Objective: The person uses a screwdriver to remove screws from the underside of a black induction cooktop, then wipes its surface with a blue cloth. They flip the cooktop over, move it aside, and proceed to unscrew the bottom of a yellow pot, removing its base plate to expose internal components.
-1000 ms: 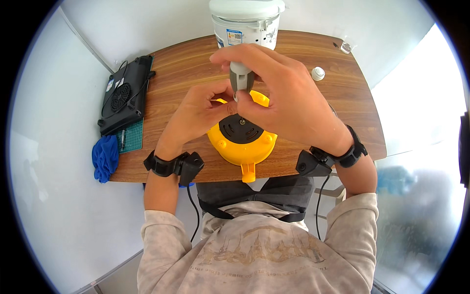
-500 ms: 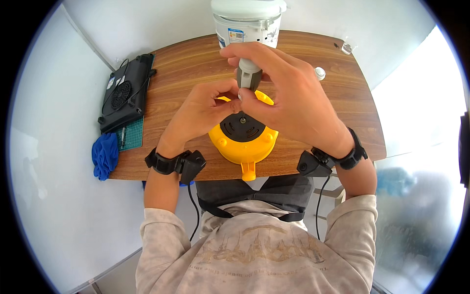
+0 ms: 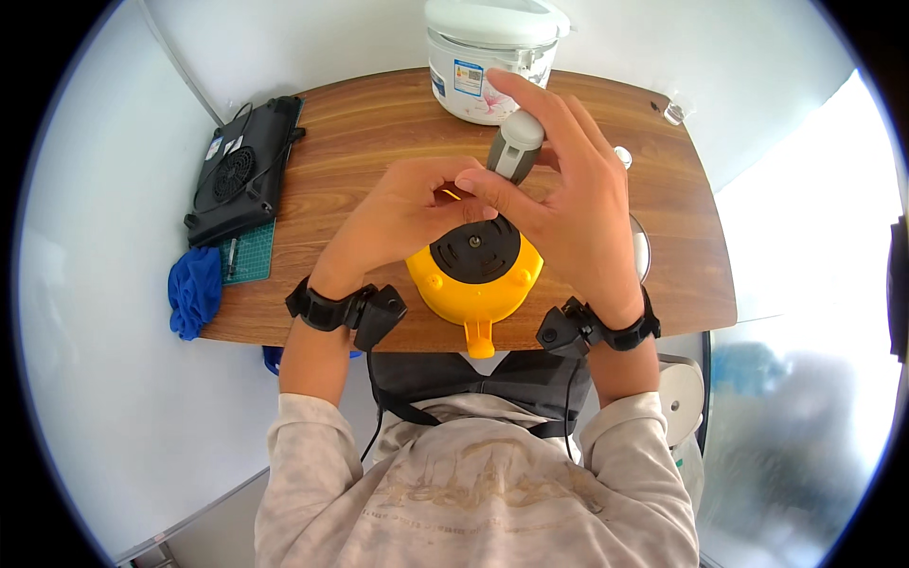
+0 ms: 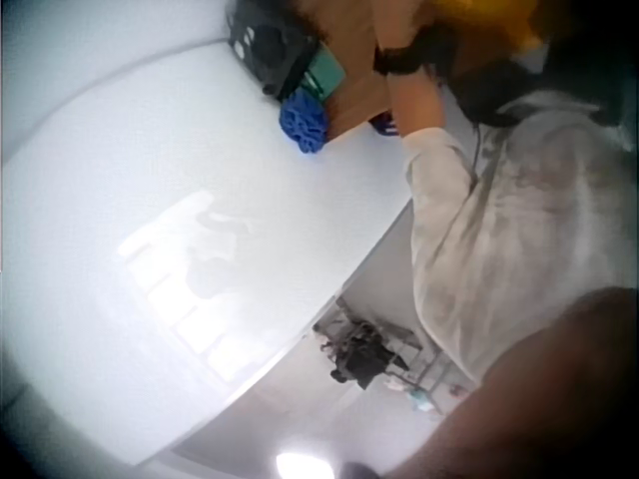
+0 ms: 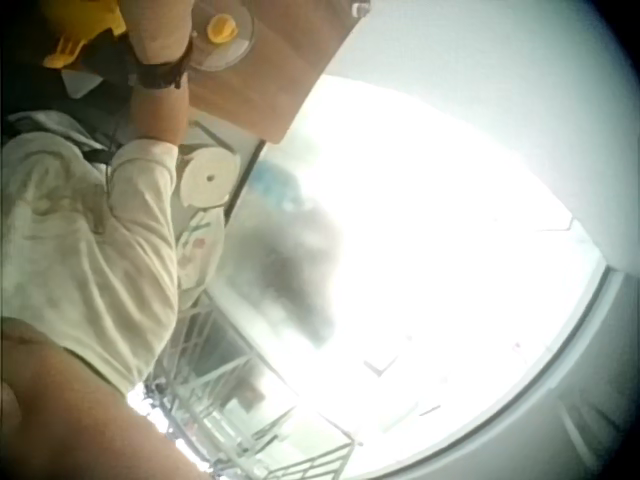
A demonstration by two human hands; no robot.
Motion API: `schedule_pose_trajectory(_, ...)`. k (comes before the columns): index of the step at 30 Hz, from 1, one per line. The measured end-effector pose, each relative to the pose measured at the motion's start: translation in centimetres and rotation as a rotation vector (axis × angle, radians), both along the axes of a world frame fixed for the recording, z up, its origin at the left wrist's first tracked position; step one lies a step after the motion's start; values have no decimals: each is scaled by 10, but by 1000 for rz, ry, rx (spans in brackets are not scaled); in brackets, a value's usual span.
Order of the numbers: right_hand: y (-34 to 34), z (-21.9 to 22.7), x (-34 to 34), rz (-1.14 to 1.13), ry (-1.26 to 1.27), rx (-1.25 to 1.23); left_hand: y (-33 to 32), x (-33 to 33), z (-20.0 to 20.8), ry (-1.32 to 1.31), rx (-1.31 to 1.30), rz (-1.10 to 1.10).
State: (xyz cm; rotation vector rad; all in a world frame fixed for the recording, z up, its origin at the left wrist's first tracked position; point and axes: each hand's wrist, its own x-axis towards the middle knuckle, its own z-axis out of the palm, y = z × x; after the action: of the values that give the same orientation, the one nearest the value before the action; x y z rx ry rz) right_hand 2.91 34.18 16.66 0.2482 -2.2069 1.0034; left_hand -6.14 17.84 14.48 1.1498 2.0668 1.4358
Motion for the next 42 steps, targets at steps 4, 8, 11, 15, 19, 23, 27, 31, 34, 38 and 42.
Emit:
schedule_pose_trajectory(4, 1, -1, -4, 4, 11, 6, 1, -6, -2, 29, 19, -48)
schedule_pose_trajectory(8, -4, 1, 0, 13, -59, -33, -4, -8, -6, -38, 45, -66)
schedule_pose_trajectory(11, -4, -1, 2, 21, -41, -149, 0, -11, -1, -50, 40, -89)
schedule_pose_trajectory(15, -10, 2, 7, 3, -61, -252, 1, -17, 1, -31, 30, -119)
schedule_pose_trajectory(19, -1, -9, -2, 51, 65, -117, 1, -21, 2, 8, 13, -145)
schedule_pose_trajectory(23, -2, -12, 0, 27, 61, -138, 2, -21, 6, 28, -14, -146)
schedule_pose_trajectory(27, -5, -10, 0, 33, 50, -142, -1, -21, 6, 13, -31, -142)
schedule_pose_trajectory(31, -6, -11, -1, 29, 69, -143, -2, -24, -3, 40, 52, -169)
schedule_pose_trajectory(34, -6, -11, -1, 28, 77, -69, -2, -25, -10, 20, 108, -184)
schedule_pose_trajectory(38, -4, -10, 1, 19, 83, -35, -3, -28, -7, 54, 74, -224)
schedule_pose_trajectory(42, -6, -15, -2, 30, 142, -90, -4, -29, -4, 44, 63, -247)
